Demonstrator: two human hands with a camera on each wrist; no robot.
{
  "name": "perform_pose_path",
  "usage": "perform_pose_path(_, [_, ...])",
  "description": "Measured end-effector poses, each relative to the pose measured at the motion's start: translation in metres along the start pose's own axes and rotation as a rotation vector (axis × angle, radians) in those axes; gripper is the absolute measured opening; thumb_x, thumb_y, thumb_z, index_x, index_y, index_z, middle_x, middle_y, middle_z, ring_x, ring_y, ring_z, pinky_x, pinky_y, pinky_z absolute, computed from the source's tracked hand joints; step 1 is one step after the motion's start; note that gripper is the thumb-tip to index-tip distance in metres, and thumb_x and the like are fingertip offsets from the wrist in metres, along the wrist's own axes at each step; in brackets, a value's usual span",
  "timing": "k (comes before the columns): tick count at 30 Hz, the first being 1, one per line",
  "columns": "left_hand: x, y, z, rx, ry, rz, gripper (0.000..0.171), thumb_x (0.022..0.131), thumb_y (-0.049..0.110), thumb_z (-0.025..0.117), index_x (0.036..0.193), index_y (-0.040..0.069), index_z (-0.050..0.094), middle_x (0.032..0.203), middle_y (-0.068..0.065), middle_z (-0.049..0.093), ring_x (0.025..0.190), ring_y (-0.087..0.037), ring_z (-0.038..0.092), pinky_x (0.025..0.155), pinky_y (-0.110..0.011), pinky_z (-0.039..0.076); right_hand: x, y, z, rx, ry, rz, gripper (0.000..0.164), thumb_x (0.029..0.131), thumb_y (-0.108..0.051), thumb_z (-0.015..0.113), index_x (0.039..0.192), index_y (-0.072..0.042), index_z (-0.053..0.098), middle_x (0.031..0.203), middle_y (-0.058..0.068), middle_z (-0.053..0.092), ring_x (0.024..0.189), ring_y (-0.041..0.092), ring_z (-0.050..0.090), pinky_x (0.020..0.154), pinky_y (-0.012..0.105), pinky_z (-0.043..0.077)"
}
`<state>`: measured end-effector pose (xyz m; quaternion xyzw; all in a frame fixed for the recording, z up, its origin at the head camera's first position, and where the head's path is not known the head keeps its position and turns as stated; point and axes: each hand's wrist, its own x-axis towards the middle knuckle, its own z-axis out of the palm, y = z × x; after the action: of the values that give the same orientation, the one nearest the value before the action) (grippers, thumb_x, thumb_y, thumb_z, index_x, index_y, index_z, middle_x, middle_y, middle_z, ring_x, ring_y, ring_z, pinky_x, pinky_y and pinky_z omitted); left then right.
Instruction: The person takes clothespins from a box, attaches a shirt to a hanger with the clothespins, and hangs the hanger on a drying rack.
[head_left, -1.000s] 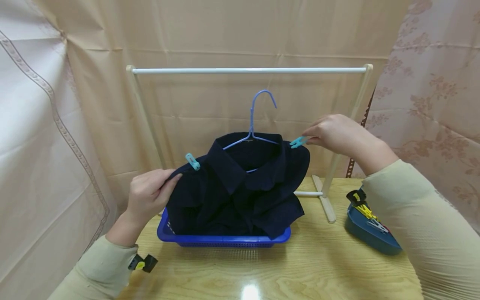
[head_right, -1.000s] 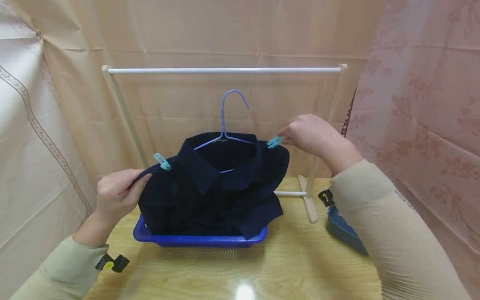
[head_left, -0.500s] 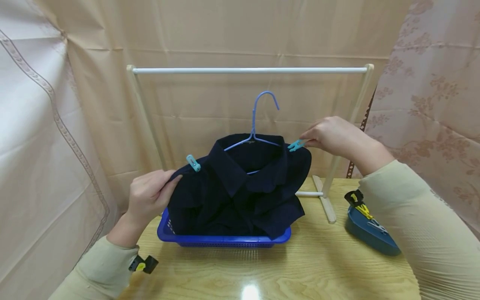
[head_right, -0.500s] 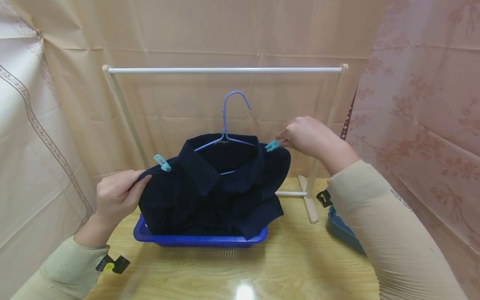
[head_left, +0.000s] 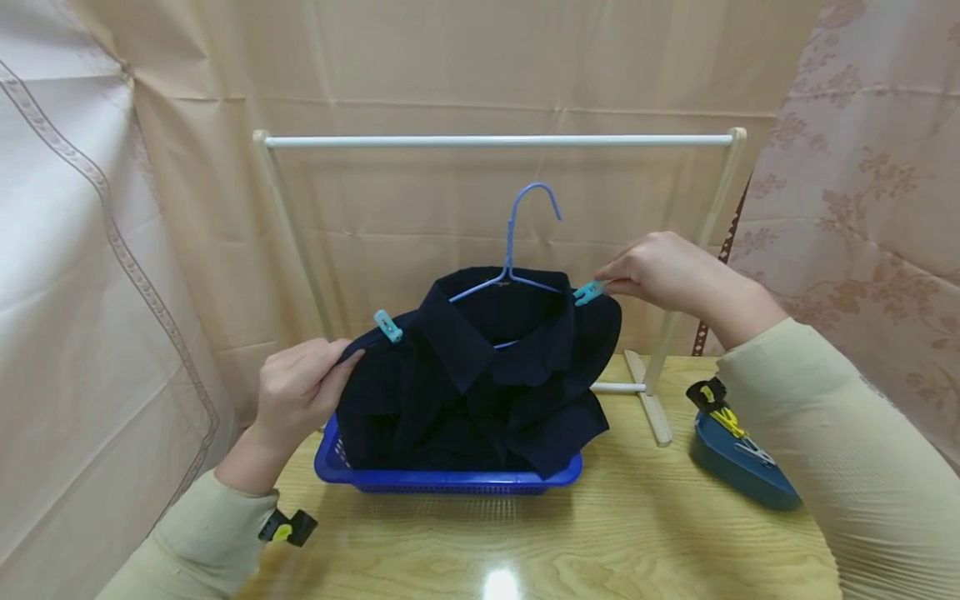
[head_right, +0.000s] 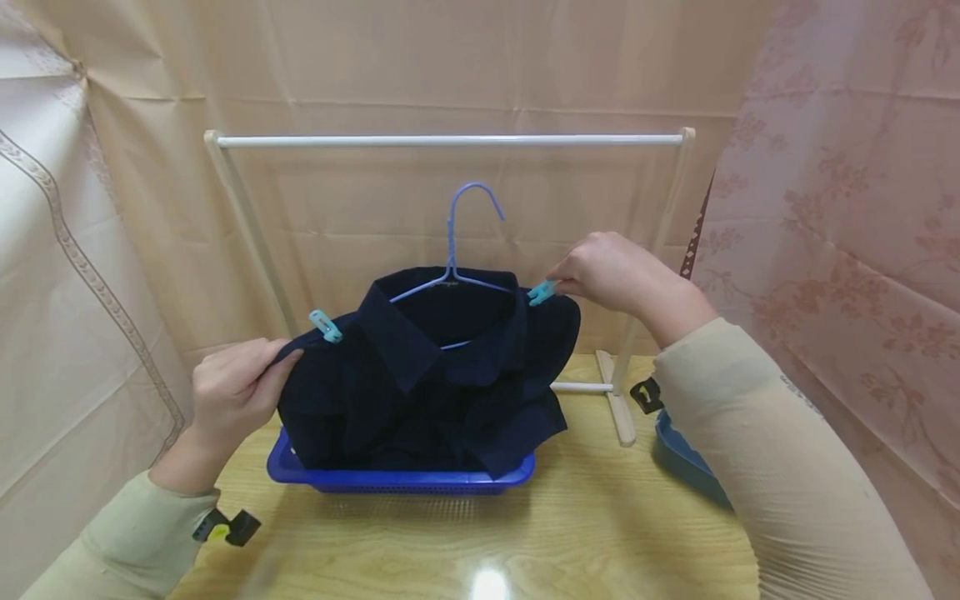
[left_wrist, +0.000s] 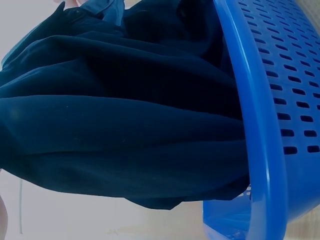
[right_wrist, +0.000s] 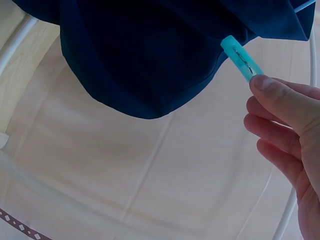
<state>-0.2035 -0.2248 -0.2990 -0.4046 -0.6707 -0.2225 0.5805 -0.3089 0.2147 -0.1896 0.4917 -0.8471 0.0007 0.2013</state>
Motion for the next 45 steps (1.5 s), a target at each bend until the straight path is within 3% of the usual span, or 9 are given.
perform_pose_path(10, [0.0,0.001,0.0,0.021,0.024,0.013,0.038,0.103,0.027,0.064,0.082,-0.004,0.073,0.061,-0.006,0.059,0.045,-0.017,0.047,0.048,-0.029,0.052,0.008,-0.001,0.001,0.073,0.045,-0.078,0.013,0.085,-0.006,0.082,0.097,-0.004,0.081,0.091,0.005,0.077,0.077,0.019,0.074,0.066,0.039,0.06])
perform_pose_path(17, [0.002,0.0,0.003,0.02,0.044,0.024,0.037,0.102,0.025,0.065,0.082,-0.005,0.073,0.06,-0.007,0.057,0.045,-0.018,0.046,0.046,-0.031,0.05,0.014,-0.002,-0.002,0.072,-0.016,-0.105,0.014,0.086,-0.005,0.081,0.099,0.0,0.08,0.095,0.008,0.077,0.083,0.023,0.075,0.071,0.042,0.06])
perform_pose_path(24, [0.0,-0.002,0.003,0.019,0.047,0.028,0.037,0.102,0.026,0.066,0.082,-0.005,0.073,0.061,-0.007,0.058,0.045,-0.018,0.046,0.047,-0.03,0.051,0.008,0.0,-0.003,0.068,-0.022,-0.041,0.014,0.086,-0.005,0.081,0.1,0.0,0.079,0.094,0.008,0.077,0.078,0.021,0.075,0.067,0.039,0.06])
perform_pose_path(35, [-0.001,-0.002,0.004,0.027,0.053,0.025,0.038,0.102,0.025,0.066,0.081,-0.005,0.073,0.06,-0.007,0.058,0.045,-0.018,0.046,0.046,-0.031,0.05,0.004,0.0,0.0,0.081,0.002,-0.033,0.016,0.087,-0.007,0.081,0.101,-0.001,0.079,0.094,0.007,0.077,0.077,0.019,0.074,0.066,0.038,0.06])
perform_pose_path(41, [-0.003,-0.005,0.003,0.029,0.049,0.024,0.037,0.102,0.025,0.066,0.081,-0.005,0.073,0.06,-0.007,0.059,0.045,-0.018,0.048,0.045,-0.033,0.05,0.002,-0.003,-0.003,0.119,-0.057,0.076,0.02,0.091,-0.012,0.078,0.108,-0.002,0.077,0.1,0.008,0.076,0.083,0.02,0.074,0.073,0.041,0.06])
perform_pose_path(45, [-0.006,-0.009,0.0,0.061,-0.02,0.007,0.039,0.103,0.029,0.064,0.083,-0.003,0.073,0.063,-0.007,0.061,0.047,-0.019,0.053,0.046,-0.036,0.052,-0.001,-0.004,-0.006,0.147,-0.091,0.145,0.023,0.093,-0.013,0.077,0.113,-0.004,0.075,0.107,0.009,0.075,0.091,0.024,0.073,0.079,0.044,0.06])
